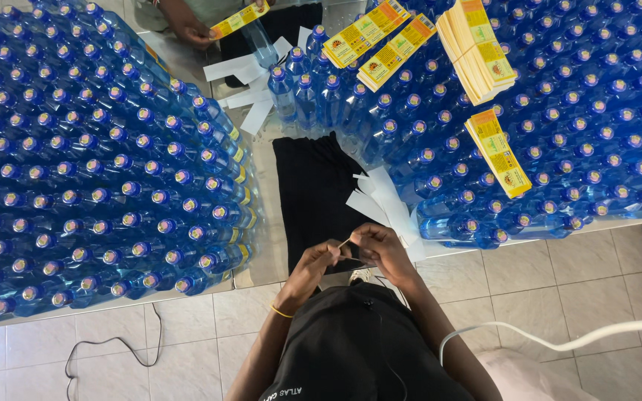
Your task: The person stands in a warehouse and labels blue water bottles. They pick up a bottle, apply a yellow label to its body, and place it back on the table among other bottles.
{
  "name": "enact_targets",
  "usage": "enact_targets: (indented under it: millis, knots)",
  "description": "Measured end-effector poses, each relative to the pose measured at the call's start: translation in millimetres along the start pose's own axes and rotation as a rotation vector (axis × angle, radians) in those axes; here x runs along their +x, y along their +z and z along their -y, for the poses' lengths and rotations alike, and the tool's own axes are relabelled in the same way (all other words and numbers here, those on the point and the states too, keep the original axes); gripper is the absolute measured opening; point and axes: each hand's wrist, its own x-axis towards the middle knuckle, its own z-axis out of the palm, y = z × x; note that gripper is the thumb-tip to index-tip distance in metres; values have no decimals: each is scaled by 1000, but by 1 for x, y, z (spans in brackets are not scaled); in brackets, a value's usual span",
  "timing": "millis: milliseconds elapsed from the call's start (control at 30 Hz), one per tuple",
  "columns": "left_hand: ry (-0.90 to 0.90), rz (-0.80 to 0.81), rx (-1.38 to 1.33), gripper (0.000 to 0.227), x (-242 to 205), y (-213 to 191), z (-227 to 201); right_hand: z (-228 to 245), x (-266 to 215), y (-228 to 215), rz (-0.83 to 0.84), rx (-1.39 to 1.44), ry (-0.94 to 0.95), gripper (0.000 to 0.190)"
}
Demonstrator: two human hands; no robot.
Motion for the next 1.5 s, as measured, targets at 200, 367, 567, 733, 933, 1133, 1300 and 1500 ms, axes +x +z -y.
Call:
enact_targets:
  millis: [200,367,567,733,933,1133,1300,1500]
  knots:
    - [-61,-199,-300,21,12,-17,55,7,-12,49,-157,-499,-244,14]
    - [20,-310,-195,28,26,-29,59,-6,-6,44,-195,-611,-312,8]
    - [-150,-543,-641,16,82,-81,121,-12,-17,72,44,-843,-402,9]
    - [-134,-702,-733,12,109,-87,129,-21,-20,71,151,-881,-344,12]
    - [-104,-803,-691,12,105,-77,130,-17,-32,73,208,-1108,-501,17]
    - [-119,-795,-640,12,113,-83,142,-70,-18,48,166,-1495,-849,8]
    - [-188,-669,-488,13,106,-62,159,-90,32,-5,-325,-1656,-830,8]
    - [131,99,739,37,11,36,50,-54,22,-59,-512,-1343,-503,11]
